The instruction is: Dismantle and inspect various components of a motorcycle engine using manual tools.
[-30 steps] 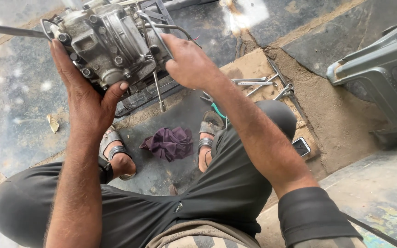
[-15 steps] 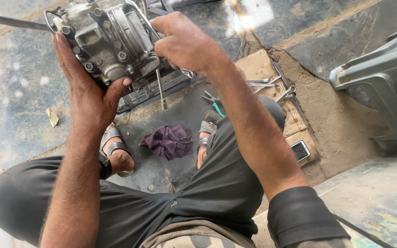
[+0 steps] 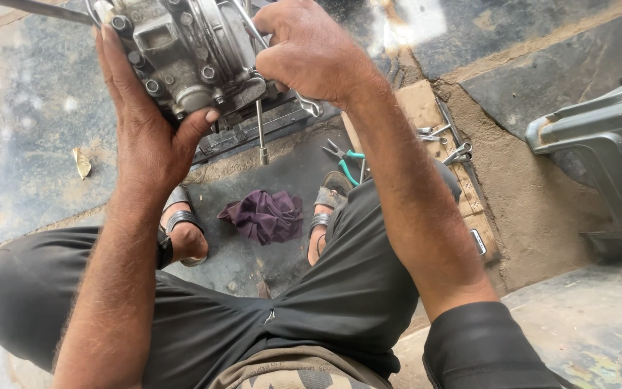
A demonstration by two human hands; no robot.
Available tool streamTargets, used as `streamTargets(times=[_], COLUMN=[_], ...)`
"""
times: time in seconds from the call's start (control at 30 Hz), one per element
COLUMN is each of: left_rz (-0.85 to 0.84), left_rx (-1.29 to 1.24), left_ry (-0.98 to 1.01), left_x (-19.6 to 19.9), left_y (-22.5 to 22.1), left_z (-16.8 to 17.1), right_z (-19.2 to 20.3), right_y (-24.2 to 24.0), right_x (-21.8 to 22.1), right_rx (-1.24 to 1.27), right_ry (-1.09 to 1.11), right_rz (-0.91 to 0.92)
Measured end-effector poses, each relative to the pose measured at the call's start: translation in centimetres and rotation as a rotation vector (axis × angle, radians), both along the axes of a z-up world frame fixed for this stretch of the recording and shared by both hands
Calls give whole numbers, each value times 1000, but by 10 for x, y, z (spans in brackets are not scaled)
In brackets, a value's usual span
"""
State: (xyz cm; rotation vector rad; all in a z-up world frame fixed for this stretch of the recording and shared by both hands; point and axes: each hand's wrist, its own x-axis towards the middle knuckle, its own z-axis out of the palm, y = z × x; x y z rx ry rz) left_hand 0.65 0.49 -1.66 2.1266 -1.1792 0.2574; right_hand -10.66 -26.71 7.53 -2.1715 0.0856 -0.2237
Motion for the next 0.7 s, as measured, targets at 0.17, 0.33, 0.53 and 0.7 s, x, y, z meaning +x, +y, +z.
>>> streamTargets(times=[0.17,0.33,0.53,0.7], left_rz=[-10,-52,-201,-119], left_rx=[8,-36,-96,16], left_ry=[-23,38,146,2], left_x=[-1,1,-6,3], left_y=[3,-1,2,16], left_z=[-1,3,13,-3], right_z=[-51,-123,-152,-163], right_y=[1,1,7,3], right_x=[15,52,76,74], right_rx=[-321,-426,-409,-357], right_ry=[8,-147,-42,-202], right_rz=[-129,-383,-608,-733])
